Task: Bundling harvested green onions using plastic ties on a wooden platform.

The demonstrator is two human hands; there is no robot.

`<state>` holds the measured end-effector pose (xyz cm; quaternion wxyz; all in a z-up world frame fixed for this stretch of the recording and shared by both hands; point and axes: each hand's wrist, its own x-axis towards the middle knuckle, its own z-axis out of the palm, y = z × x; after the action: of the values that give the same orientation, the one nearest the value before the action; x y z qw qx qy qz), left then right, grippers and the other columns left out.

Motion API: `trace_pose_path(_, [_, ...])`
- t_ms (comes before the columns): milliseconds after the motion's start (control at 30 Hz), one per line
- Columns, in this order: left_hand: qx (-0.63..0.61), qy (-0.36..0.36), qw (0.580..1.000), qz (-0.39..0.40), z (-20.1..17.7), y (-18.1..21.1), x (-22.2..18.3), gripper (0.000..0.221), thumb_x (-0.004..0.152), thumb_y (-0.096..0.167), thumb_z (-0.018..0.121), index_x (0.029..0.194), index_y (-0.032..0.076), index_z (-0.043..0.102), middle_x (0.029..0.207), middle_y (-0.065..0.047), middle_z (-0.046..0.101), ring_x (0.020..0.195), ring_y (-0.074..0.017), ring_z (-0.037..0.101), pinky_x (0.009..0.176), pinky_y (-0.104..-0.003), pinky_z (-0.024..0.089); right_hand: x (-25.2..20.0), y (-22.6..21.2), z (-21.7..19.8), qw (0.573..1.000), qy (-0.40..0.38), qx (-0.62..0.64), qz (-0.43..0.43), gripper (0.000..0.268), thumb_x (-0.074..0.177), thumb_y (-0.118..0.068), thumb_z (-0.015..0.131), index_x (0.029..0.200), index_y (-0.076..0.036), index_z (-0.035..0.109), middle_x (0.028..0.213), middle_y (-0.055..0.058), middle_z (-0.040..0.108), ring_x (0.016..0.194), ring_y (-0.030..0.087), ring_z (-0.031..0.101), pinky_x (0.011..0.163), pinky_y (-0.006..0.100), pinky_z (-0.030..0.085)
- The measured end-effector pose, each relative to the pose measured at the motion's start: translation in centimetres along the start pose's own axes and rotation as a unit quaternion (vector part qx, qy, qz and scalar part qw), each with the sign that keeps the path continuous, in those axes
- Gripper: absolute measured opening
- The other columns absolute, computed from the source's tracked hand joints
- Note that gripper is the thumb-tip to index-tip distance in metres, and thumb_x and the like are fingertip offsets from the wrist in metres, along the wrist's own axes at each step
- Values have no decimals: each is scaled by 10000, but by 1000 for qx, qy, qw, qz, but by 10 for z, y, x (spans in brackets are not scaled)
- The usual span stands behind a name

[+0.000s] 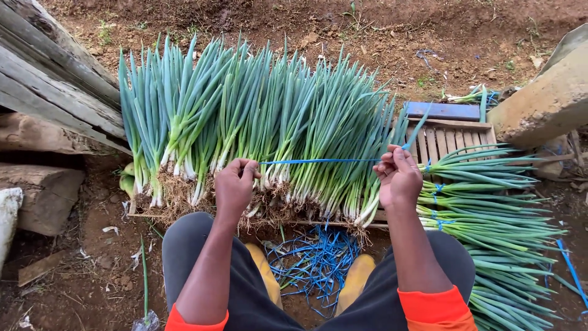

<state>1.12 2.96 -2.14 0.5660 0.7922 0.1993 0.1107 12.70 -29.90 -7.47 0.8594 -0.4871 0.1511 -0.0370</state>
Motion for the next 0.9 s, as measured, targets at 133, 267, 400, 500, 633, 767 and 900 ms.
trace_pose_path(133, [-6, -4, 1000, -12, -4, 4, -5, 205, 1030, 138, 620, 914, -3, 714, 675, -74, 704, 473, -106, 452, 441, -245, 350, 12, -7, -10, 1000, 14, 3, 0, 161, 1054, -248, 577, 1081, -145, 698, 777, 52, 701, 572, 164, 618, 676, 343, 634])
trace_pose_path(267, [3, 36, 999, -8, -16, -7, -3, 203, 1046, 136, 595, 929, 11, 706, 694, -82, 704, 492, -127, 472, 454, -261, 368, 18, -16, -18, 998, 57, -4, -30, 154, 1056, -246, 554, 1076, -166, 684, 792, 23, 698, 591, 154, 619, 685, 327, 633])
trace_pose_path(400, [-38, 49, 998, -11, -11, -24, -3, 205, 1062, 117, 560, 929, 31, 690, 704, -88, 688, 525, -124, 486, 469, -236, 390, -7, -23, 4, 978, 77, -124, -146, 96, 1029, -171, 583, 1037, -141, 673, 749, 36, 660, 536, 120, 595, 586, 244, 581])
trace_pose_path(500, [-57, 8, 997, -45, 13, -22, -16, 177, 1048, 134, 570, 954, 40, 687, 736, -108, 706, 557, -145, 525, 479, -247, 442, -60, -18, 48, 957, -77, -263, -92, 221, 998, -93, 629, 796, -54, 712, 760, 128, 696, 488, 172, 581, 525, 291, 526])
trace_pose_path(633, [-67, -59, 994, -66, 31, -9, -32, 190, 1047, 130, 572, 971, 9, 698, 756, -121, 721, 545, -158, 539, 480, -248, 453, -94, 5, 72, 874, -232, -402, 145, 201, 998, -131, 607, 965, -21, 772, 771, 188, 754, 571, 264, 680, 552, 372, 575])
trace_pose_path(767, [-11, -162, 986, 37, 39, -13, -51, 138, 992, 152, 656, 938, 72, 754, 736, -82, 744, 539, -149, 549, 512, -285, 430, -96, 41, 67, 864, -278, -321, 273, 383, 1075, -243, 465, 1287, 8, 662, 1094, 134, 779, 915, 209, 757, 818, 347, 597])
trace_pose_path(900, [91, -254, 959, 83, 48, 2, -69, 138, 976, 174, 664, 901, 142, 776, 727, -26, 755, 592, -177, 630, 583, -321, 480, -81, 47, 58, 924, -211, -238, 212, 302, 1086, -201, 447, 1033, -57, 707, 832, 115, 761, 777, 241, 758, 820, 416, 606])
